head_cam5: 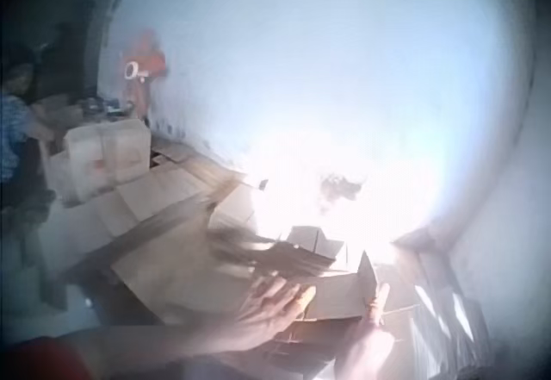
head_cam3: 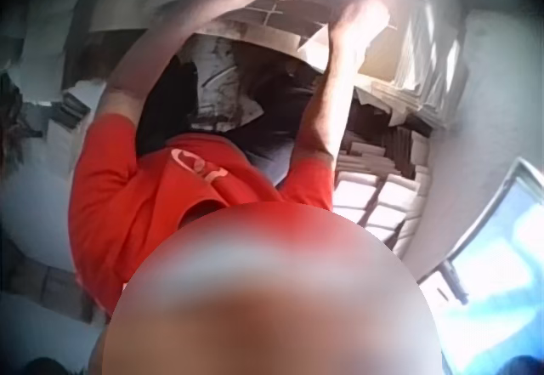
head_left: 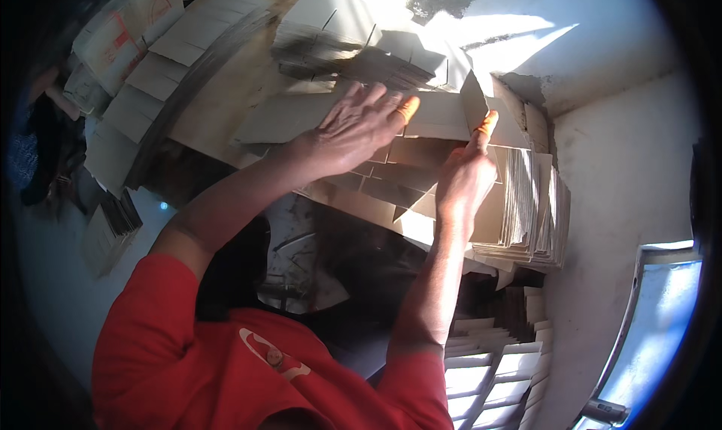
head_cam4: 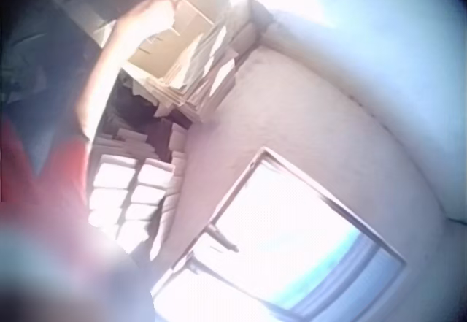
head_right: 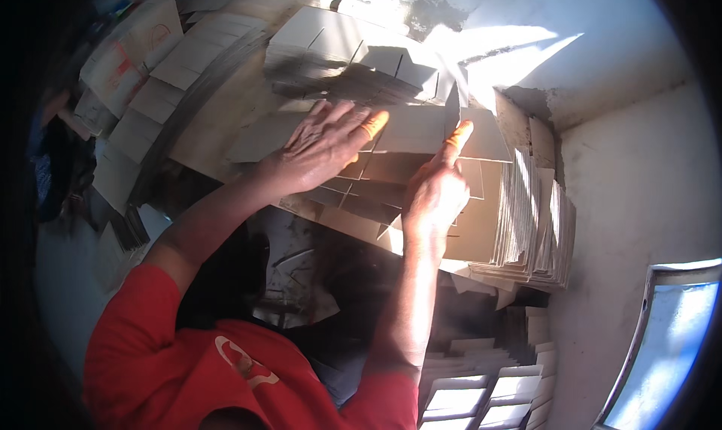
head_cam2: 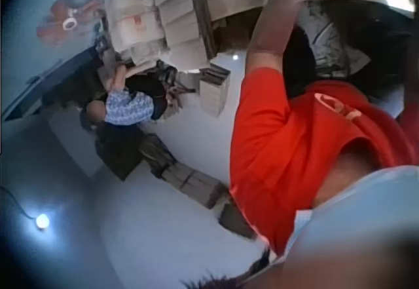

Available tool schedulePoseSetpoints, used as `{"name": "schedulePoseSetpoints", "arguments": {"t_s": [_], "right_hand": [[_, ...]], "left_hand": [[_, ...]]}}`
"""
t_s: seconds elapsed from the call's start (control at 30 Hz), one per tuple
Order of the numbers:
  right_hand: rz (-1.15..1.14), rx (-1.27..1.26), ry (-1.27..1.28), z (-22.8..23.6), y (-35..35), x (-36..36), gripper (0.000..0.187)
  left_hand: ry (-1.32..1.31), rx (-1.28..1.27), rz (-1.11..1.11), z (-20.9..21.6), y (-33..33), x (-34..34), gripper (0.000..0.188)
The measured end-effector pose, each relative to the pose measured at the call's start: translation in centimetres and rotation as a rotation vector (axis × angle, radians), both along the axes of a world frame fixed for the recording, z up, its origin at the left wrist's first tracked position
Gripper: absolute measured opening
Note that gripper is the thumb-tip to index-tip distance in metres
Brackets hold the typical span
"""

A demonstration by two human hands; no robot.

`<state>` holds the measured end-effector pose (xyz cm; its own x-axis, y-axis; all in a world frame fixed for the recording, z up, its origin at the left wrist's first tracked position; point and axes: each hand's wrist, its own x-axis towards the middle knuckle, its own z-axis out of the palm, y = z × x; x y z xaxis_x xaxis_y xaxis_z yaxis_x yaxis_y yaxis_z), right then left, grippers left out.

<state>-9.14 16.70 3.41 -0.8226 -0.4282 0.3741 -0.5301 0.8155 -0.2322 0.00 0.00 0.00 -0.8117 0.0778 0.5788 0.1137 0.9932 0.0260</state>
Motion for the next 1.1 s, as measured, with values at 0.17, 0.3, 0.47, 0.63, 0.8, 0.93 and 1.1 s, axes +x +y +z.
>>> {"name": "schedulePoseSetpoints", "arguments": {"t_s": [0.17,0.3,0.47,0.63,0.8,0.93,1.1], "right_hand": [[0.087,0.104,0.045,3.0,-2.9,0.5,0.044],[0.252,0.055,-0.162,3.1,-4.6,-2.1,0.032],[0.217,0.132,-0.147,0.0,-2.4,-4.5,0.047],[0.047,0.246,0.206,-0.9,3.9,1.4,0.042],[0.183,0.39,0.063,-3.9,7.9,4.5,0.042],[0.242,0.257,0.075,-5.0,8.3,4.5,0.051],[0.255,0.387,0.089,-6.2,9.1,2.2,0.051]], "left_hand": [[-0.437,0.058,0.108,0.5,-4.6,2.5,0.025],[-0.386,0.122,0.172,2.4,-5.9,2.7,0.021],[-0.372,0.254,0.244,0.0,-7.2,3.9,0.043],[-0.1,0.37,0.132,-1.5,-8.1,7.3,0.043],[-0.028,0.281,-0.055,-2.5,-5.3,8.8,0.04],[-0.014,0.205,-0.088,-4.5,-4.5,8.6,0.014],[-0.11,0.216,-0.1,-4.7,-3.0,8.8,0.017]]}}
